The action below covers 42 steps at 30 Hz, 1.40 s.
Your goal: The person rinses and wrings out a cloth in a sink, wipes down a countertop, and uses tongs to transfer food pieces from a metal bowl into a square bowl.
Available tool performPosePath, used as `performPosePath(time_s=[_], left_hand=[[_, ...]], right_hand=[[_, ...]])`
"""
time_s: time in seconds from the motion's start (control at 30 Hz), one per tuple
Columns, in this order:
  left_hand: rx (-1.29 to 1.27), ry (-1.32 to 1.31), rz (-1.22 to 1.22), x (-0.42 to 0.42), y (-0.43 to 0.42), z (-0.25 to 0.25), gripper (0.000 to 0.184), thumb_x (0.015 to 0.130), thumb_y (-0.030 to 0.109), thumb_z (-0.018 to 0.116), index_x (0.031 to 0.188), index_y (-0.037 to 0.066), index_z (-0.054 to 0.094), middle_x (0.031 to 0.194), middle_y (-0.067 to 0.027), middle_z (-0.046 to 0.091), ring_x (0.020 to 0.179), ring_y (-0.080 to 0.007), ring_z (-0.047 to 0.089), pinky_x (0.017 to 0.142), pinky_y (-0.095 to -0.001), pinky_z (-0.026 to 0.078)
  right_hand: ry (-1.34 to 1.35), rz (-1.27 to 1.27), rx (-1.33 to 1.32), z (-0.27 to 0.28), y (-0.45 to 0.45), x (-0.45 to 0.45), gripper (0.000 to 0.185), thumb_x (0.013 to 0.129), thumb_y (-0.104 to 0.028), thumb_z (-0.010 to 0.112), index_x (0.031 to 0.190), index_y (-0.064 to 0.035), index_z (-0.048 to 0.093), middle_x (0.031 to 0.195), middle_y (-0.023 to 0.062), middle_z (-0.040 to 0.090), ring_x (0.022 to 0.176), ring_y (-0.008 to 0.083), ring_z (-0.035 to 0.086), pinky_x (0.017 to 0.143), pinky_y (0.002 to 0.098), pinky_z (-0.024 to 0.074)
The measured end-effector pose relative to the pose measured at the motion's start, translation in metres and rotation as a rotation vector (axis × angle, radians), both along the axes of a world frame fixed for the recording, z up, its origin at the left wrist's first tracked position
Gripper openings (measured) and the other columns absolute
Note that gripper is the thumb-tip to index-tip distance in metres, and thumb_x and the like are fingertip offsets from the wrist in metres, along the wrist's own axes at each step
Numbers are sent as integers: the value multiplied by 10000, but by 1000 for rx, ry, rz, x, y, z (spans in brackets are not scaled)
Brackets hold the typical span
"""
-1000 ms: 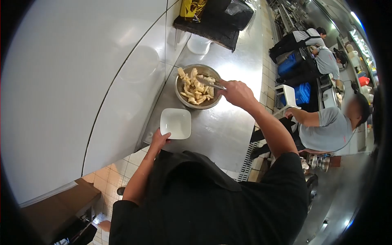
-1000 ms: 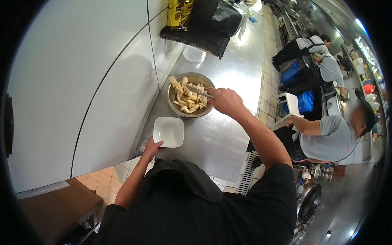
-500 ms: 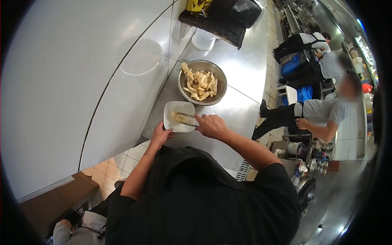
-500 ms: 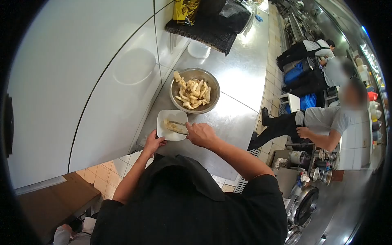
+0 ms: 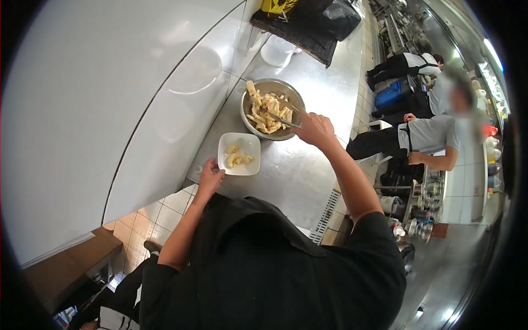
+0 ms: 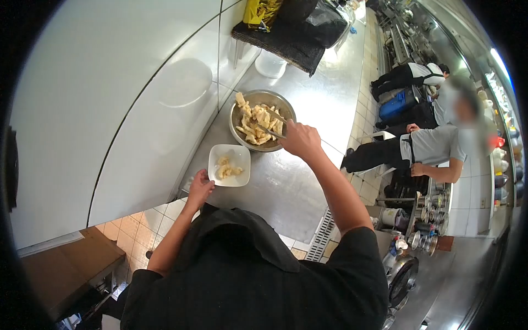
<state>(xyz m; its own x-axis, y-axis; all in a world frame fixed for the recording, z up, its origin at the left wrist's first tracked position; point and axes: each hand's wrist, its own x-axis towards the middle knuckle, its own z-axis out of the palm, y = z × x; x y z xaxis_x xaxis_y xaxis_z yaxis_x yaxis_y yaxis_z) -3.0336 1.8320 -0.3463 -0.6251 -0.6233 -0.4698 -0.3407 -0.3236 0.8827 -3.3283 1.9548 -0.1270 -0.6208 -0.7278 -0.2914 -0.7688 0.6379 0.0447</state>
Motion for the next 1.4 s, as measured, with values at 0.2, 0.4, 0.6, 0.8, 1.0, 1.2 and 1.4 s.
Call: performPosePath(time_s=[0.2,0.4,0.6,0.8,1.0,1.2,1.4], left_hand=[[0,59,8,1,1,-7,526,811,77,635,1297,-17,459,1057,-83,598,726,-133,607,593,-266,479],[-154,12,19,2,-2,-8,413,816,65,638,1204,-21,523,1056,-105,598,738,-150,610,643,-275,487],[-487,3,44,-15,-3,45,430,817,86,650,1229,16,550,1015,-100,605,773,-149,593,741,-291,493],[-617,244,72,-39,-7,68,330,801,39,659,1128,12,617,990,-118,610,748,-166,572,714,-300,486],[-696,227,55,-35,-20,81,246,792,52,669,1037,51,673,962,-102,613,731,-189,578,711,-304,482],[-786,26,-108,-24,-16,32,195,761,111,692,955,115,705,943,-54,592,857,-235,577,787,-361,437],[-1017,30,-151,-32,-9,23,153,768,178,689,917,157,717,941,-32,568,961,-231,542,885,-409,344]], right_hand=[[71,139,-28,-42,-25,-25,371,792,-266,610,1028,21,596,887,202,683,865,321,676,735,426,538],[-25,72,-35,-28,-18,-31,349,827,-304,607,1060,-44,619,897,175,686,878,341,666,738,431,532],[-138,22,-171,6,25,-19,429,831,-355,673,1168,-98,605,818,180,678,799,364,658,705,439,511],[-333,88,-379,-11,58,22,521,805,-300,718,1257,-94,563,755,161,652,706,321,645,652,409,497],[-500,109,-359,-46,61,77,505,807,-277,720,1241,-91,540,810,171,646,741,340,635,657,421,487],[-464,163,-251,-116,54,92,541,859,-347,643,1307,-100,471,970,194,651,868,389,636,742,473,503],[-438,122,-239,-126,60,94,641,827,-368,679,1355,-85,451,901,195,645,823,382,636,721,456,503]])
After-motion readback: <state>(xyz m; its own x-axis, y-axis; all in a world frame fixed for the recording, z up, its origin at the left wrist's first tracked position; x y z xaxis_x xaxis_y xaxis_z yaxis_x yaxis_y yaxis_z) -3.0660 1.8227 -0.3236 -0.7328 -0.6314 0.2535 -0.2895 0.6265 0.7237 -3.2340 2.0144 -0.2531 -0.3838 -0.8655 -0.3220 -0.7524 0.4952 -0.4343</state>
